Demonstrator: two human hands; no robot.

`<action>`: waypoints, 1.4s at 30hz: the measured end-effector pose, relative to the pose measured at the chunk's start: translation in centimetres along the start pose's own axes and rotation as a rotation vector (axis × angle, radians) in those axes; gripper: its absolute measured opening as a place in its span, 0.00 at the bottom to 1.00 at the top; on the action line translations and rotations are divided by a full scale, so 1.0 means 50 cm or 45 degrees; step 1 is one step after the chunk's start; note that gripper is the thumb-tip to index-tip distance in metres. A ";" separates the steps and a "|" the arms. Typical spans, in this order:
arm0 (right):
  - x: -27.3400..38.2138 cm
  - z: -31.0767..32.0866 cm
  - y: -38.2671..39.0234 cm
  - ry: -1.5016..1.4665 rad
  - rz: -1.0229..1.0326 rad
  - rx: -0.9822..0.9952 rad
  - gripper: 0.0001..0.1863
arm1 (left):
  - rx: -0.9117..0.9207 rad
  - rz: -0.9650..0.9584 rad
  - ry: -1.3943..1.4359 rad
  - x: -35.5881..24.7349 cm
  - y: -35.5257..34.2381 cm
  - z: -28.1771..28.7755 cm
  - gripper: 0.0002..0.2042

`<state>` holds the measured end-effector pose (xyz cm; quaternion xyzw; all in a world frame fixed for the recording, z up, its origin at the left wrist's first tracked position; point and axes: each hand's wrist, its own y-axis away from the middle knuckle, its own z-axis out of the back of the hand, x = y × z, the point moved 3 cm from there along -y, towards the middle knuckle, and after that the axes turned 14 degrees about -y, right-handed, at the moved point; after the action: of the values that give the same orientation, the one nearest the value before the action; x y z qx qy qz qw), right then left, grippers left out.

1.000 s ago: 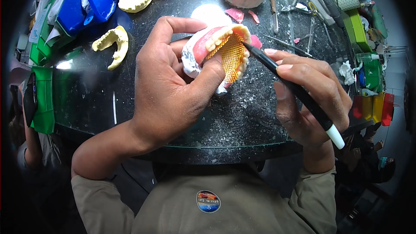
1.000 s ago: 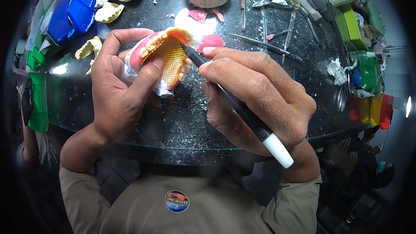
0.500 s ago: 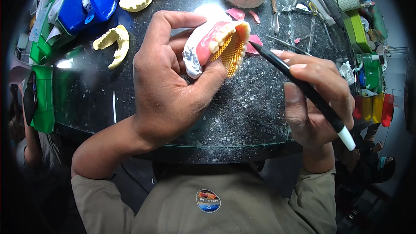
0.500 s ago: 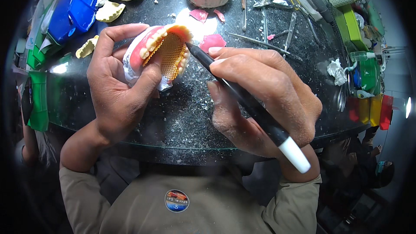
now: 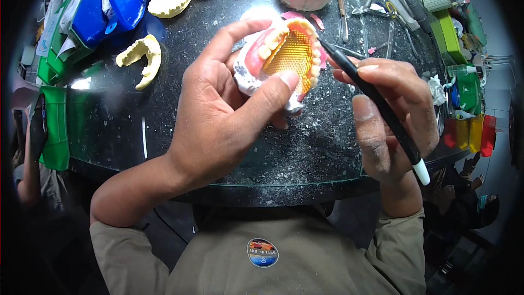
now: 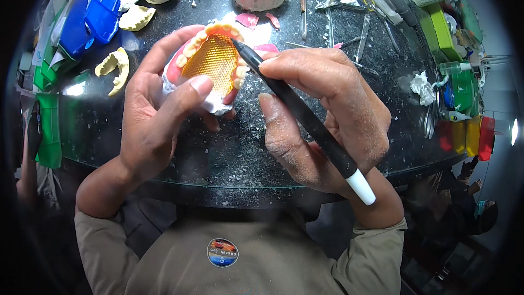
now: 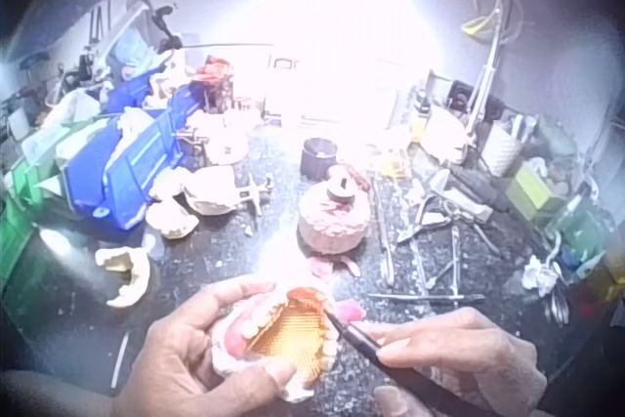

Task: The dental technician fits a gold-colored wax mesh pattern onto a plaster model of a lower jaw and marks the mesh with a black pen.

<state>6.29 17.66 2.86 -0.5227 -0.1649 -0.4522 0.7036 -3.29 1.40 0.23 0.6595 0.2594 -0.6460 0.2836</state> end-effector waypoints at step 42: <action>-0.015 -0.013 -0.002 -0.037 -0.094 -0.054 0.13 | -0.064 -0.339 -0.127 0.022 0.002 -0.014 0.32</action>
<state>5.65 17.42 2.11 -0.5378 -0.1847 -0.4735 0.6727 -2.68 1.79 -0.87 0.5790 0.3464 -0.7032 0.2243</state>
